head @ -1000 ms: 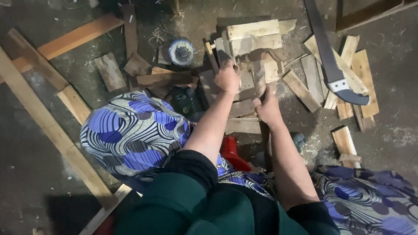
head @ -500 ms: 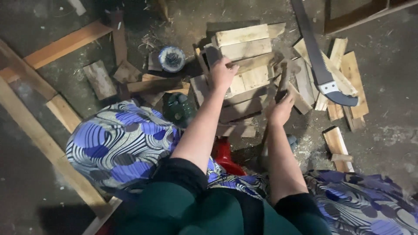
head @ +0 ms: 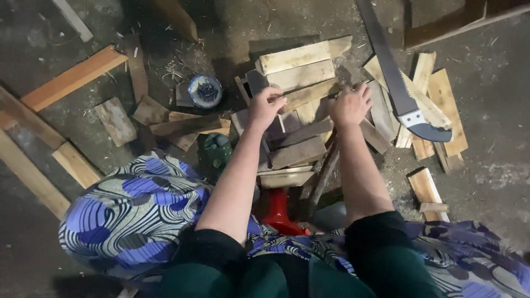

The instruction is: Assembling wooden slats into a frame or crate using a hammer and nails

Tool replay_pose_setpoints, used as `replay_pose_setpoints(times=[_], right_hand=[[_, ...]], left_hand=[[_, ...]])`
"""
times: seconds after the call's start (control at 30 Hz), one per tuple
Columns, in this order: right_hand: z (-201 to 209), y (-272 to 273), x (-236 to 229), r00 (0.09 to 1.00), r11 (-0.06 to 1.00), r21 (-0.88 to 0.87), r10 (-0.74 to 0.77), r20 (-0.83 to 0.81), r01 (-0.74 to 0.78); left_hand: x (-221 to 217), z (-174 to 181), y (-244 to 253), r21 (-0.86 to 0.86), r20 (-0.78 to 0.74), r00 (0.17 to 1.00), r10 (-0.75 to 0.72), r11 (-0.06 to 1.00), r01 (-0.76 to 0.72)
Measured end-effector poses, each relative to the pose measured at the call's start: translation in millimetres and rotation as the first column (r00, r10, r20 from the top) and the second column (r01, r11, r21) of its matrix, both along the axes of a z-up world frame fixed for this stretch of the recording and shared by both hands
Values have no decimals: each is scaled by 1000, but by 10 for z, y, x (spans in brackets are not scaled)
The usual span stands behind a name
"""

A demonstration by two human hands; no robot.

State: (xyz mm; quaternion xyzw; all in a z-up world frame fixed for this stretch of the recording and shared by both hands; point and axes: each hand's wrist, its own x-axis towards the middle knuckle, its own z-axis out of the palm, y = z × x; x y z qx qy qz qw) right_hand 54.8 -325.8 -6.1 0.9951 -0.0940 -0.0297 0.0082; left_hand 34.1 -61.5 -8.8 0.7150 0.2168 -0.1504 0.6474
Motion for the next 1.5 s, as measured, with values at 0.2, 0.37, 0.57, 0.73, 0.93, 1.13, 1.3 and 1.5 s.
replay_pose_setpoints(times=[0.2, 0.37, 0.57, 0.73, 0.93, 1.13, 1.3, 1.5], right_hand=[[-432, -263, 331, 936, 983, 124, -85, -342, 135], [-437, -354, 193, 983, 980, 195, 2, -185, 35], [275, -108, 43, 983, 975, 151, 150, 102, -165], [988, 166, 296, 942, 903, 313, 217, 258, -294], [1265, 278, 597, 915, 814, 425, 312, 255, -396], [1071, 473, 875, 887, 744, 505, 451, 101, -436], [814, 685, 962, 859, 652, 581, 478, 183, -487], [799, 671, 82, 911, 667, 630, 367, 188, -398]], left_hand=[[0, 359, 64, 49, -13, 996, -90, 995, 91], [12, 335, 174, 0, 29, 998, -60, 998, 60], [-56, 409, 334, -15, 20, 996, -83, 996, 84], [-66, 601, 435, 40, -93, 981, -173, 983, 177], [-170, 1227, 499, -220, -135, 973, -187, 963, 154], [-249, 1264, 336, 182, -362, 760, -540, 759, 626], [-275, 1119, 218, -84, -350, 854, -384, 921, 380], [-191, 1192, 138, 166, -279, 860, -426, 861, 480]])
